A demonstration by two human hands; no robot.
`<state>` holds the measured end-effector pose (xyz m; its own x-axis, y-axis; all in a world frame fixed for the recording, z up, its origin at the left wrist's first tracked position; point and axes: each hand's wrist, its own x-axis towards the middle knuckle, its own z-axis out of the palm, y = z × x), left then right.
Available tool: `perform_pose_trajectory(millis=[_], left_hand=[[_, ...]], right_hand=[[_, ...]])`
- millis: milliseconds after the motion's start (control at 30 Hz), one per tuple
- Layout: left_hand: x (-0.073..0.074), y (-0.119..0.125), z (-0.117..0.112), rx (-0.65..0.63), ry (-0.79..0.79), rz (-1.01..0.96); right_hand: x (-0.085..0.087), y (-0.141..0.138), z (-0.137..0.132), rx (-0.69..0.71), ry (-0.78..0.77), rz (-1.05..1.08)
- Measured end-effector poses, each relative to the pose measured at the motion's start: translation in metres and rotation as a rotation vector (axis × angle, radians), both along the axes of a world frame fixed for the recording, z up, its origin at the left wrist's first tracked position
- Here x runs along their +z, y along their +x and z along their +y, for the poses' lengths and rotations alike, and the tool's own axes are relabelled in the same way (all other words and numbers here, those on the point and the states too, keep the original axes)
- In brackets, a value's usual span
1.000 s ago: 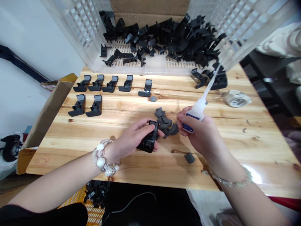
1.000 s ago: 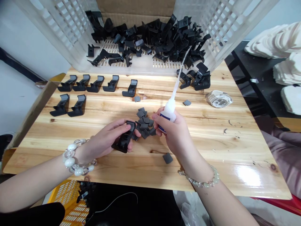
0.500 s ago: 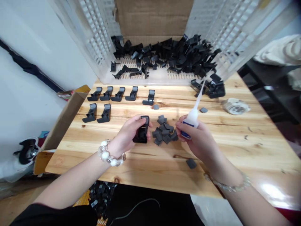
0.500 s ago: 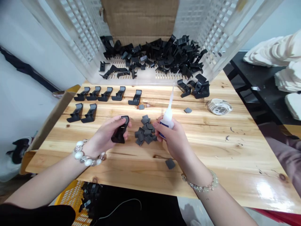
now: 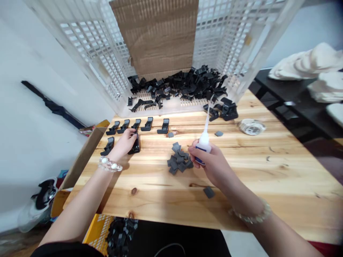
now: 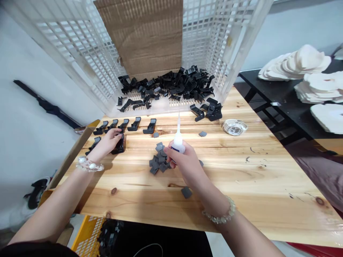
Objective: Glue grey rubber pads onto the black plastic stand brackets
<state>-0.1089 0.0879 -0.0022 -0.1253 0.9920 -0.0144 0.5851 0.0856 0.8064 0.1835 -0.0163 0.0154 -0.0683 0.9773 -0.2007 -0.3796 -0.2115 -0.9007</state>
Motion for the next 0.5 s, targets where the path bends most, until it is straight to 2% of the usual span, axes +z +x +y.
perform_pose_trajectory(millis=[100,200,367,433,500], left_hand=[[0.003,-0.001,0.001,-0.053,0.121,0.221],[0.008,0.015,-0.006,-0.148,0.237,0.387],[0.005,0.072,-0.013,-0.421,0.309,0.522],[0.003,0.096,-0.003,-0.466,0.332,0.548],[0.003,0.117,0.018,-0.45,0.345,0.567]], right_hand=[[0.002,-0.001,-0.002,0.011,-0.001,0.011],[0.004,-0.001,-0.002,-0.001,-0.003,0.023],[0.003,0.002,0.002,-0.016,0.033,-0.024],[0.002,0.002,0.004,-0.036,0.043,-0.048],[0.001,0.002,0.007,-0.067,0.036,-0.066]])
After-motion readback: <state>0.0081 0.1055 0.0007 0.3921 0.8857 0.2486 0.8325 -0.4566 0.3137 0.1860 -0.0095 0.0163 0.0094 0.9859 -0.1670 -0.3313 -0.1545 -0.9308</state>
